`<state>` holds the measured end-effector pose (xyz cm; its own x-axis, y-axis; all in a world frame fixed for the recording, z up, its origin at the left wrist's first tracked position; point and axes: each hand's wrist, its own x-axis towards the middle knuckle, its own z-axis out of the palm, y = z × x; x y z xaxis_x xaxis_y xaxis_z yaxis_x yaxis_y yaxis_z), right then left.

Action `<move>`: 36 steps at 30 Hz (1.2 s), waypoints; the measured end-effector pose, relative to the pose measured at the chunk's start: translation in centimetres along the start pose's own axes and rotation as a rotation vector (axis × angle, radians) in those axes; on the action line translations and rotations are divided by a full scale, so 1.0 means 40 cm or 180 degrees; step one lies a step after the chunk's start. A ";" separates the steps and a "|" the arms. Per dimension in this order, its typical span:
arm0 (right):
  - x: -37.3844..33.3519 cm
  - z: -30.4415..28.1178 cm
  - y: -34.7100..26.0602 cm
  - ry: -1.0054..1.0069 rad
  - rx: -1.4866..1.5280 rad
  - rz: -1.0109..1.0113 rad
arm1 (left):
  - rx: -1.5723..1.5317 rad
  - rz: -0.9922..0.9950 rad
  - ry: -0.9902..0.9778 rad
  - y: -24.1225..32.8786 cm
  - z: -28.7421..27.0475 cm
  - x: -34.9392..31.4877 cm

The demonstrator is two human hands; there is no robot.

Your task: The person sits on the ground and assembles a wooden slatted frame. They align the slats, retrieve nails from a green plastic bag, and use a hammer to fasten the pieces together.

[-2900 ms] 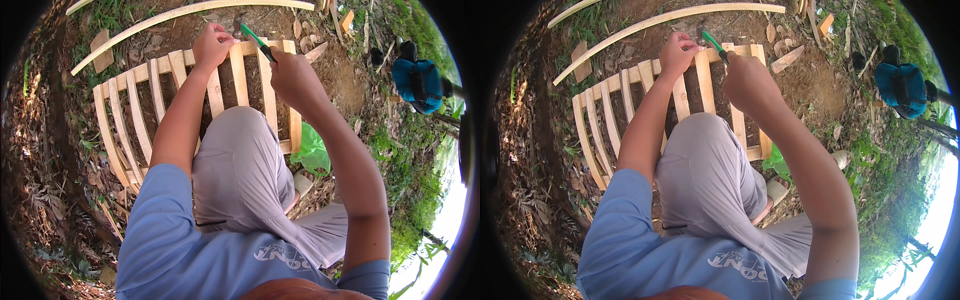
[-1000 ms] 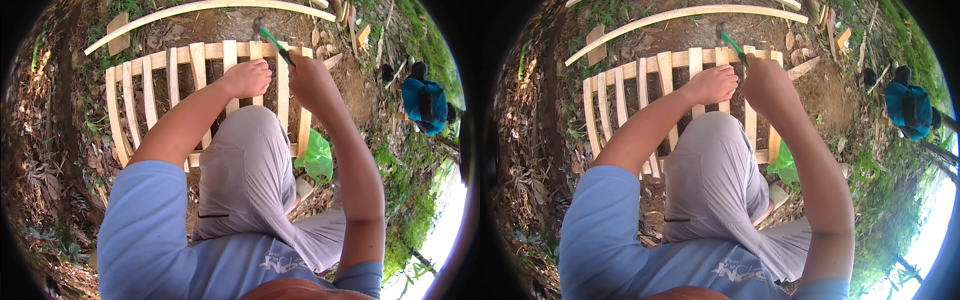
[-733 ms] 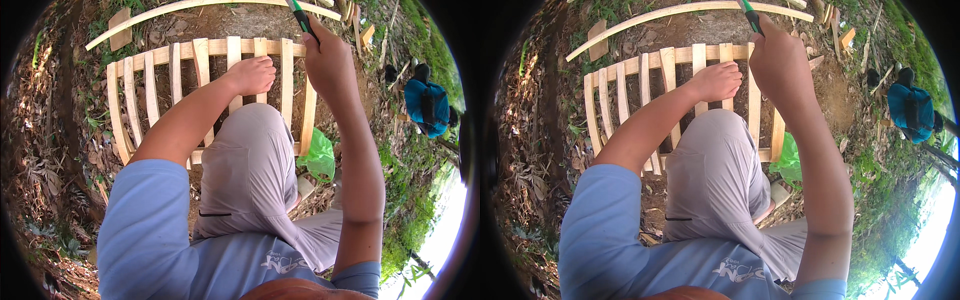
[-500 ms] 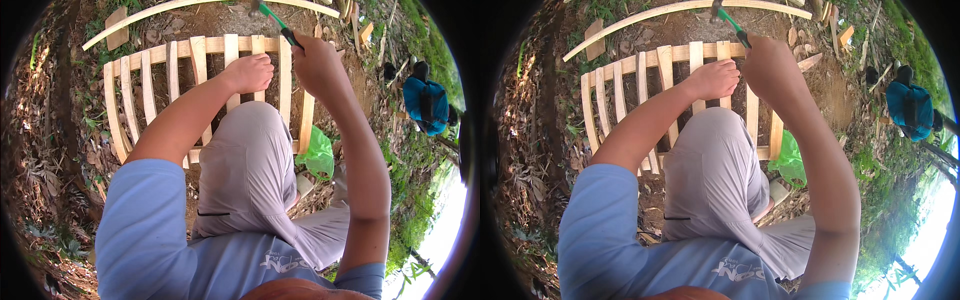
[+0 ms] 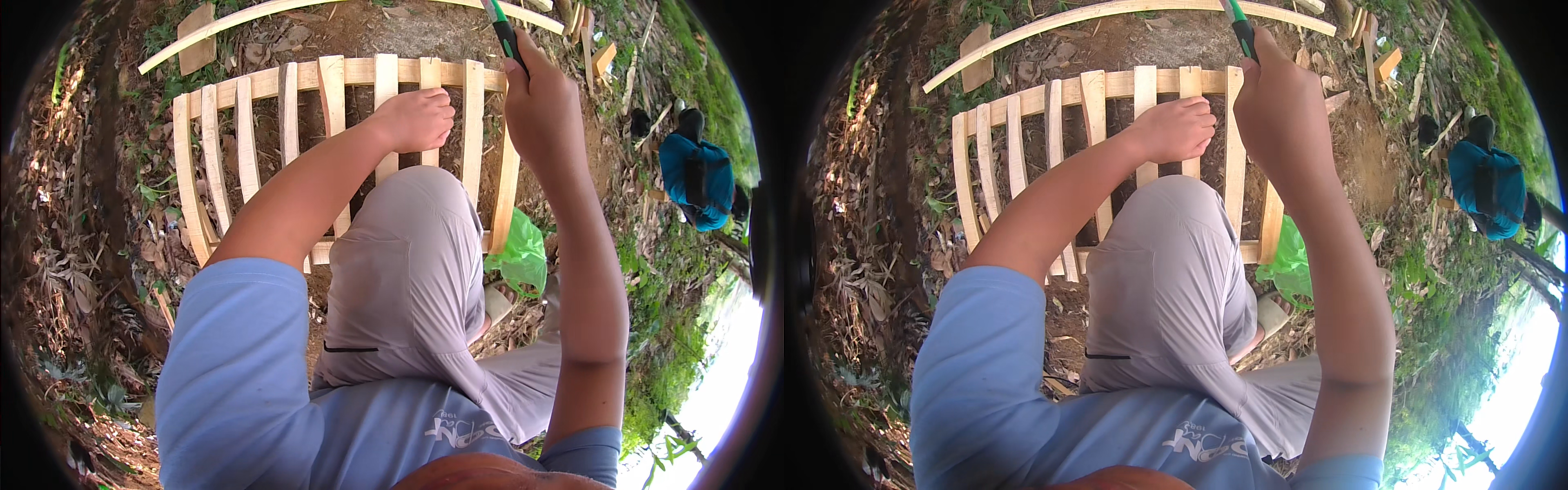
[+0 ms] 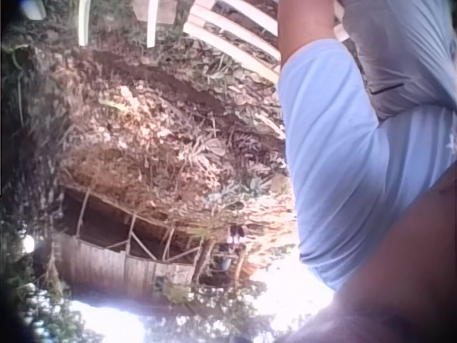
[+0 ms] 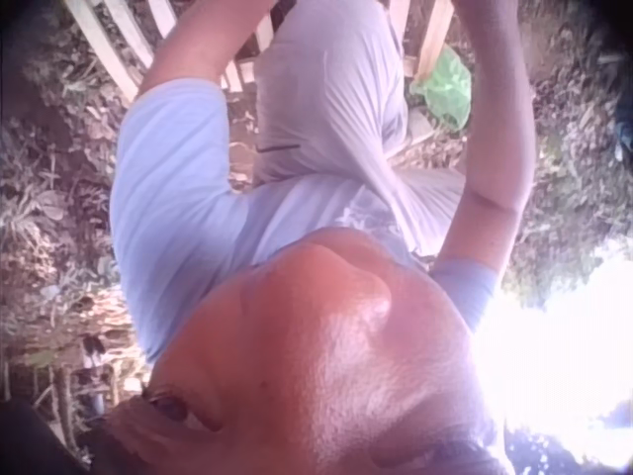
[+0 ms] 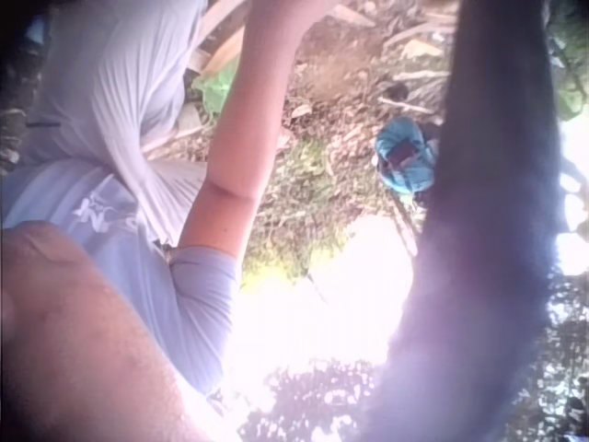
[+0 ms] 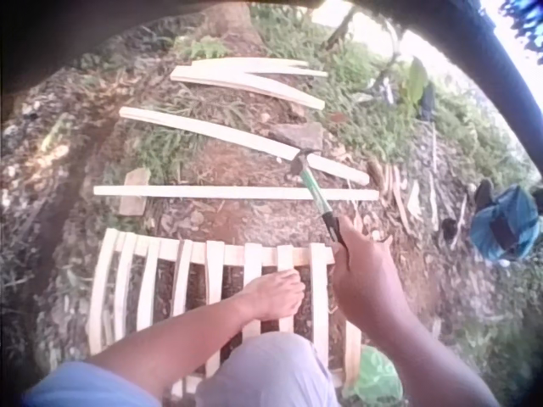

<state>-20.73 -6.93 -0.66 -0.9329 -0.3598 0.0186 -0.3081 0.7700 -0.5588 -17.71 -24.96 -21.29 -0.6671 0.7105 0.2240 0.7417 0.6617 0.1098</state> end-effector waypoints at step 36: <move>-0.064 0.079 0.129 -0.0783 -0.0534 0.0131 | -0.0005 0.0025 -0.0021 -0.001 -0.006 0.019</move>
<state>-19.36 -3.70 -6.20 -0.8783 -0.4276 -0.2141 -0.3167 0.8555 -0.4097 -18.21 -24.50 -20.90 -0.6616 0.7173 0.2184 0.7470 0.6557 0.1097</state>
